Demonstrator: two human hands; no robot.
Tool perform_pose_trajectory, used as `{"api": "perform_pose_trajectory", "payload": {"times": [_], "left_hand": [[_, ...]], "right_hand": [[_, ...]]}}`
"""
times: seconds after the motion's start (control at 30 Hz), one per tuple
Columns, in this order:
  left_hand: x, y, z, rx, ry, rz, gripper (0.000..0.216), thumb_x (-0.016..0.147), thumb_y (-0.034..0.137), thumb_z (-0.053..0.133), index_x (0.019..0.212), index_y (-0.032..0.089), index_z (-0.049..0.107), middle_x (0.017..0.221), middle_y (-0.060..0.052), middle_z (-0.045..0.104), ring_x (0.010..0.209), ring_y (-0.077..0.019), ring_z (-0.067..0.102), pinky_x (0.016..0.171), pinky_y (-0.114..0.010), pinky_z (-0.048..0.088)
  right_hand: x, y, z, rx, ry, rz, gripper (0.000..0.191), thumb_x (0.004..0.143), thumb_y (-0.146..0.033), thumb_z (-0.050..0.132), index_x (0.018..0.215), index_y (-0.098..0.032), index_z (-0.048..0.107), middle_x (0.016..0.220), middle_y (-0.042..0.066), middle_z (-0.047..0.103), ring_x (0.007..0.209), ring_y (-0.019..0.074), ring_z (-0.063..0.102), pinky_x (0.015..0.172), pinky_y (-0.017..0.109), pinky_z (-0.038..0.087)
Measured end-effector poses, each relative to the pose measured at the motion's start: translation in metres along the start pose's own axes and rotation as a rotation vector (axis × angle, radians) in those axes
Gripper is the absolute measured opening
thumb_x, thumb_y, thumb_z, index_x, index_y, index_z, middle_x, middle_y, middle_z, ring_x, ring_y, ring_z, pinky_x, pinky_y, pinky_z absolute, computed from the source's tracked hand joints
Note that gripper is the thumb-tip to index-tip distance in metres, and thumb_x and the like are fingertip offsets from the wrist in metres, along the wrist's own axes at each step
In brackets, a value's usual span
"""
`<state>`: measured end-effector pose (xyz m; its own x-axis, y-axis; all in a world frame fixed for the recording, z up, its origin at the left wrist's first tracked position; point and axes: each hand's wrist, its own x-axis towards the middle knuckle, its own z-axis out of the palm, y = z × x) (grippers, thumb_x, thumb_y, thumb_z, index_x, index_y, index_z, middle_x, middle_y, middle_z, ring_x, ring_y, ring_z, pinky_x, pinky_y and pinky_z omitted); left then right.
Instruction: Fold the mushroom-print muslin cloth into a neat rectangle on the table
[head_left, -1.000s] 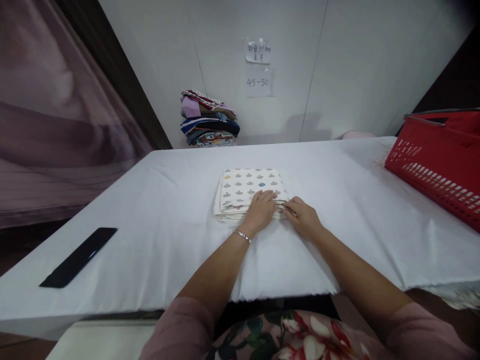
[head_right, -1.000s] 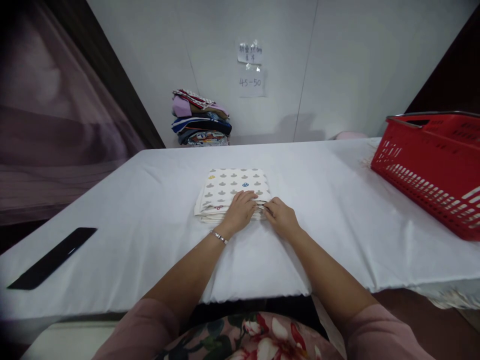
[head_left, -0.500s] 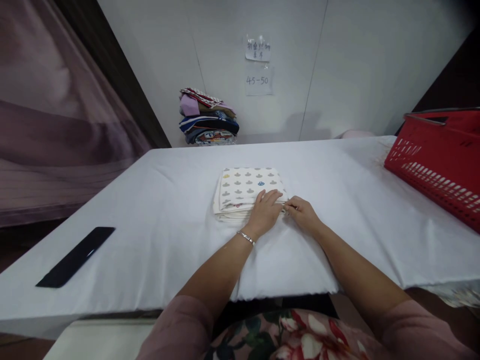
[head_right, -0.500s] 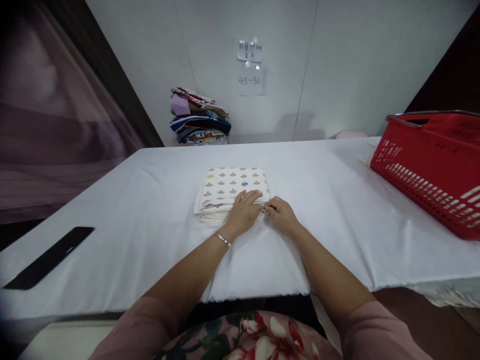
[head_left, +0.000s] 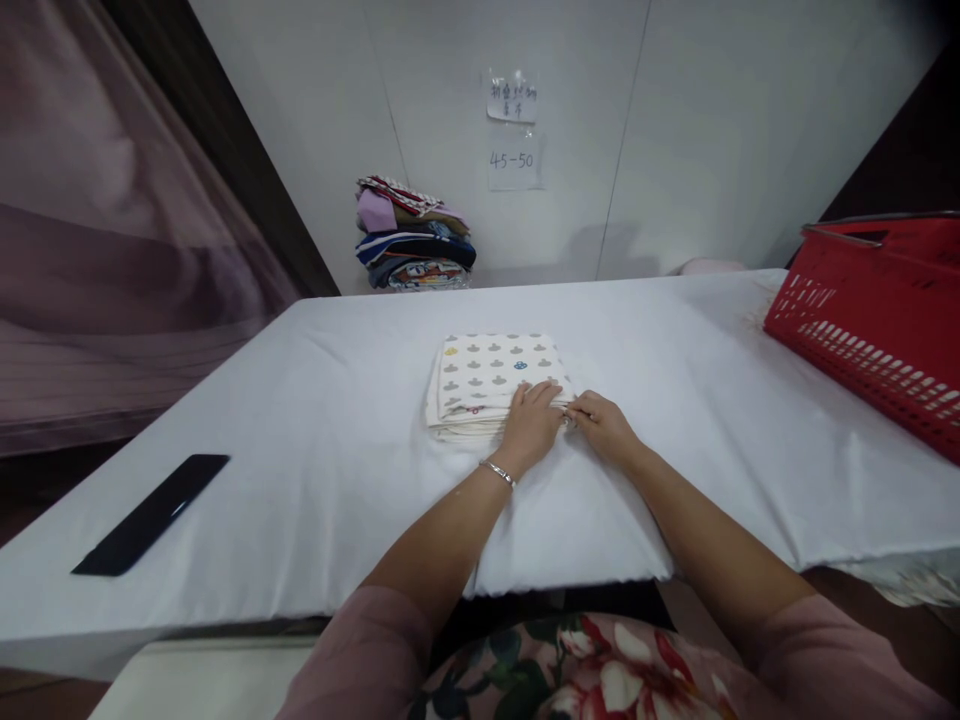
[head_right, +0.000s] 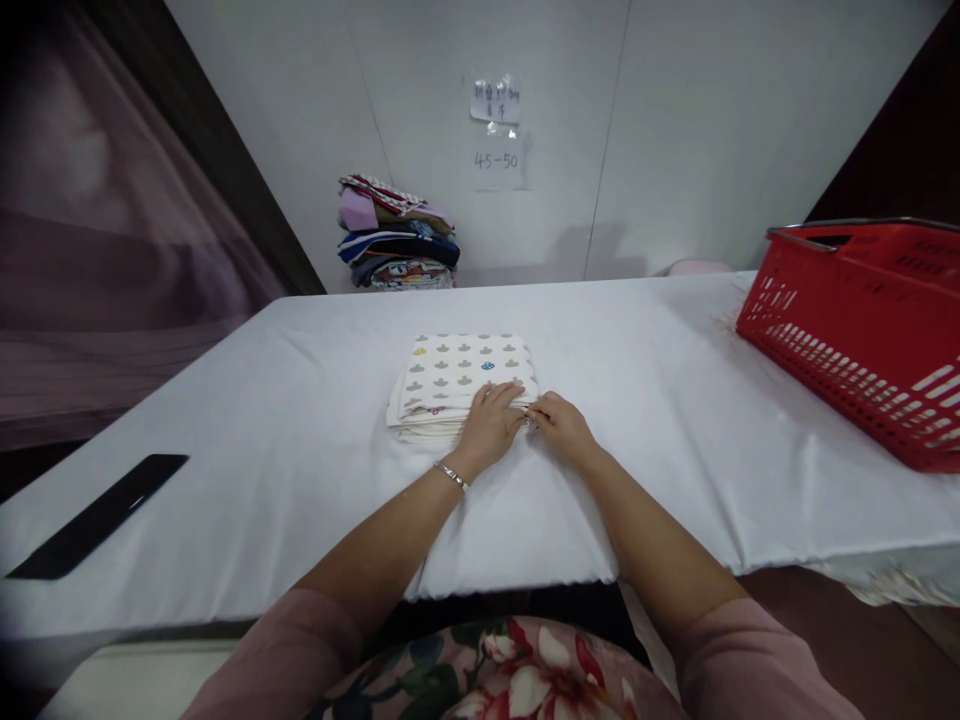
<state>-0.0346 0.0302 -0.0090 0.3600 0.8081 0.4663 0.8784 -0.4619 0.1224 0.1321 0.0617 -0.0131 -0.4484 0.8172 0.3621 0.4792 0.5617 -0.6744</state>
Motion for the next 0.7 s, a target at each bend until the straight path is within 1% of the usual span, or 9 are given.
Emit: {"api": "perform_pose_trajectory", "payload": {"times": [0.13, 0.4, 0.57, 0.7], "left_hand": [[-0.001, 0.000, -0.003, -0.011, -0.019, 0.003, 0.022, 0.091, 0.022, 0.047, 0.087, 0.023, 0.068, 0.134, -0.003, 0.052, 0.126, -0.0213, 0.042, 0.110, -0.048, 0.027], [0.000, -0.001, -0.002, 0.015, -0.040, 0.015, 0.025, 0.090, 0.016, 0.043, 0.083, 0.020, 0.067, 0.133, -0.004, 0.052, 0.128, -0.0215, 0.040, 0.111, -0.049, 0.025], [0.000, -0.002, -0.002, 0.042, 0.015, 0.084, 0.023, 0.089, 0.012, 0.043, 0.085, 0.020, 0.065, 0.131, -0.003, 0.054, 0.131, -0.0195, 0.037, 0.112, -0.047, 0.022], [-0.001, -0.002, -0.002, 0.026, 0.059, 0.110, 0.022, 0.088, 0.011, 0.044, 0.087, 0.020, 0.064, 0.128, -0.004, 0.056, 0.129, -0.0187, 0.039, 0.113, -0.046, 0.021]], "right_hand": [[0.000, 0.000, -0.001, -0.024, 0.004, 0.006, 0.019, 0.088, -0.025, 0.047, 0.078, -0.022, 0.064, 0.075, 0.000, 0.051, 0.072, 0.0145, 0.052, 0.066, 0.027, 0.040], [-0.005, -0.009, -0.005, -0.162, -0.067, 0.022, 0.019, 0.089, -0.023, 0.045, 0.085, -0.024, 0.063, 0.081, 0.000, 0.053, 0.074, 0.0131, 0.054, 0.067, 0.026, 0.040], [-0.006, -0.011, -0.005, -0.193, -0.053, 0.030, 0.020, 0.089, -0.023, 0.043, 0.088, -0.024, 0.063, 0.084, 0.000, 0.055, 0.075, 0.0132, 0.055, 0.067, 0.025, 0.040], [-0.007, -0.014, -0.008, -0.152, -0.062, 0.008, 0.021, 0.087, -0.020, 0.043, 0.089, -0.024, 0.063, 0.085, 0.001, 0.056, 0.076, 0.0138, 0.054, 0.068, 0.026, 0.041]]}}
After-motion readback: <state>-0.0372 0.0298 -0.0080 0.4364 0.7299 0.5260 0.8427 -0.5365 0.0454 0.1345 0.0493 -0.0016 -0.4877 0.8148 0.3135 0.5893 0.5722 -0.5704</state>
